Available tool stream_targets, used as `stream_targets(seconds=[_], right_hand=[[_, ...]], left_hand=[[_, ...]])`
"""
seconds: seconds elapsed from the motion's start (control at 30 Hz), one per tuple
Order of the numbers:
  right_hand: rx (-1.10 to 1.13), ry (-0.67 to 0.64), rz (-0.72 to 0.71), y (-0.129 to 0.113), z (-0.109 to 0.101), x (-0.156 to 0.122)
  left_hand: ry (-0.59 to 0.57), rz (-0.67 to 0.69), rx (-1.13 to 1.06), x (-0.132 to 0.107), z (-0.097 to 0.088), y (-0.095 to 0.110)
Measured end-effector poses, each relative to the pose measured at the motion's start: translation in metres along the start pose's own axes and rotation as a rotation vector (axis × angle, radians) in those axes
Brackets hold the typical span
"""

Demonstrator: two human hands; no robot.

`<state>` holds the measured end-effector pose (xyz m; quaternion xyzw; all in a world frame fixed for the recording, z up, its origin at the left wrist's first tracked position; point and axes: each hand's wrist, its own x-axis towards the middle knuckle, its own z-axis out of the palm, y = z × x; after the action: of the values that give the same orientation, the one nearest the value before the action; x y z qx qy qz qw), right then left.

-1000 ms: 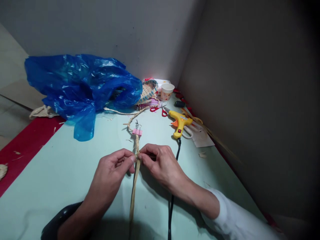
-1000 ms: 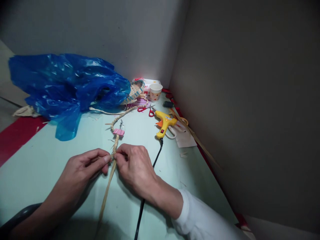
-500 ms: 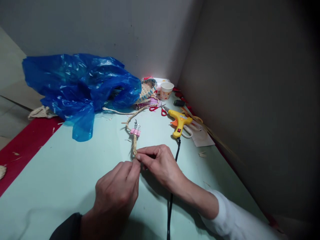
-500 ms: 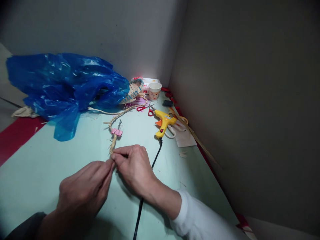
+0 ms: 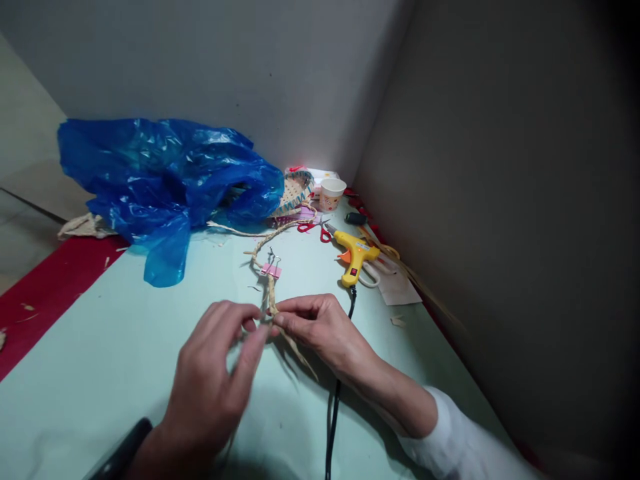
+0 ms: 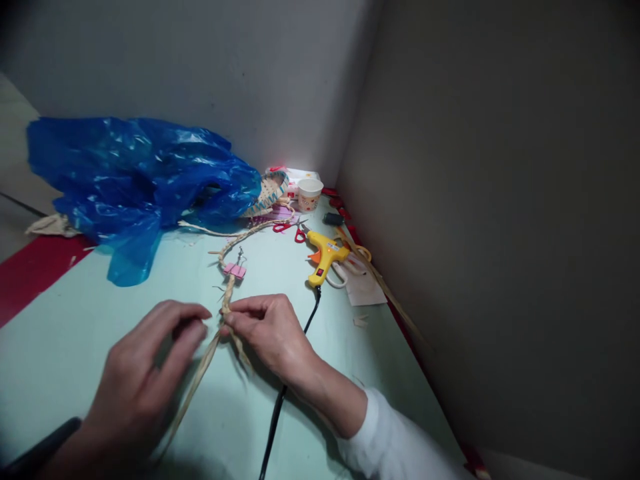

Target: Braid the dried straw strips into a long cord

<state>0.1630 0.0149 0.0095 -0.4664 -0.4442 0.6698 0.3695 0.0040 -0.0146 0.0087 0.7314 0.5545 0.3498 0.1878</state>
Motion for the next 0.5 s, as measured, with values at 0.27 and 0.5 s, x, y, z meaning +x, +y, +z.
stream_targets(seconds=[0.27,0.5], right_hand=[[0.026,-0.09,-0.026,0.006,-0.002,0.002],[-0.126,-0.068,-0.072,0.01,0.003,-0.002]], left_hand=[[-0.495,-0.664,-0.987,0.02,0.001,-0.007],[-0.445,-0.662,-0.884,0.018,0.006,-0.019]])
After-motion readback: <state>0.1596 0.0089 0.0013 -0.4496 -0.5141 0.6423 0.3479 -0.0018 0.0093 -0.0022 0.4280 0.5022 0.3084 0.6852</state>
